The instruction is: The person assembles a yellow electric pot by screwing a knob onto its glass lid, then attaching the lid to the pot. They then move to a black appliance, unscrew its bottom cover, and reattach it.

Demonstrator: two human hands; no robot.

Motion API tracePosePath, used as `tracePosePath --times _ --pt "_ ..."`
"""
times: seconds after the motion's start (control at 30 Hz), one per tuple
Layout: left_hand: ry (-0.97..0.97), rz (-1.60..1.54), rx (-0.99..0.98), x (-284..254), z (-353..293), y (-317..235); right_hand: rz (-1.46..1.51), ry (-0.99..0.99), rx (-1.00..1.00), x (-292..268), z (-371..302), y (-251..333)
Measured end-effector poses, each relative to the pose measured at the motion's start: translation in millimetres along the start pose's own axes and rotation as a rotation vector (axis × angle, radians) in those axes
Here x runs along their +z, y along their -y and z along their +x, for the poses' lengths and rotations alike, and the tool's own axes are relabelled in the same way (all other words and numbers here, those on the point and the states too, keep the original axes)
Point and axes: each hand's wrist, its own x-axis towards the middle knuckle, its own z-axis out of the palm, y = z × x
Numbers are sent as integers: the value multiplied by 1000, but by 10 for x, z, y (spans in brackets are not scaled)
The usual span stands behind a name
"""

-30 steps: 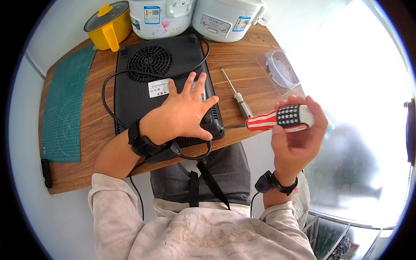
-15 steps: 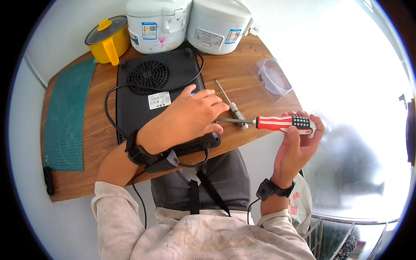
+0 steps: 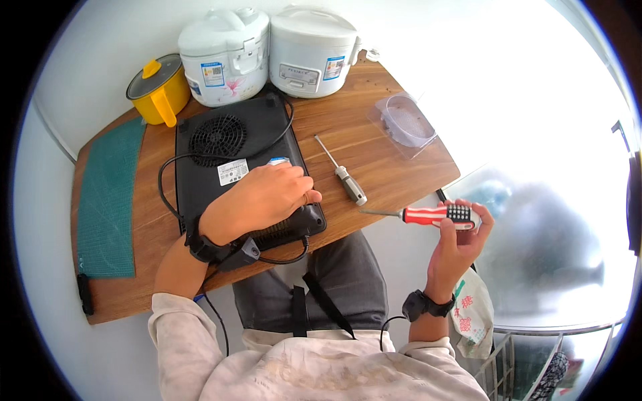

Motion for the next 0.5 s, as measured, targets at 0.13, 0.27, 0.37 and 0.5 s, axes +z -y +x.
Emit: tracePosePath --times 0.13,0.27,0.37,0.5 --pt "-77 42 -74 -16 22 -85 -40 -42 -14 -416 -5 -69" --pt "-67 118 -66 -73 114 -184 -27 -100 35 -673 -51 -148" --pt "28 145 -29 -67 261 -230 2 -123 103 -776 -116 -198" --pt "44 252 123 57 734 -169 -4 -120 119 -886 -173 -205"
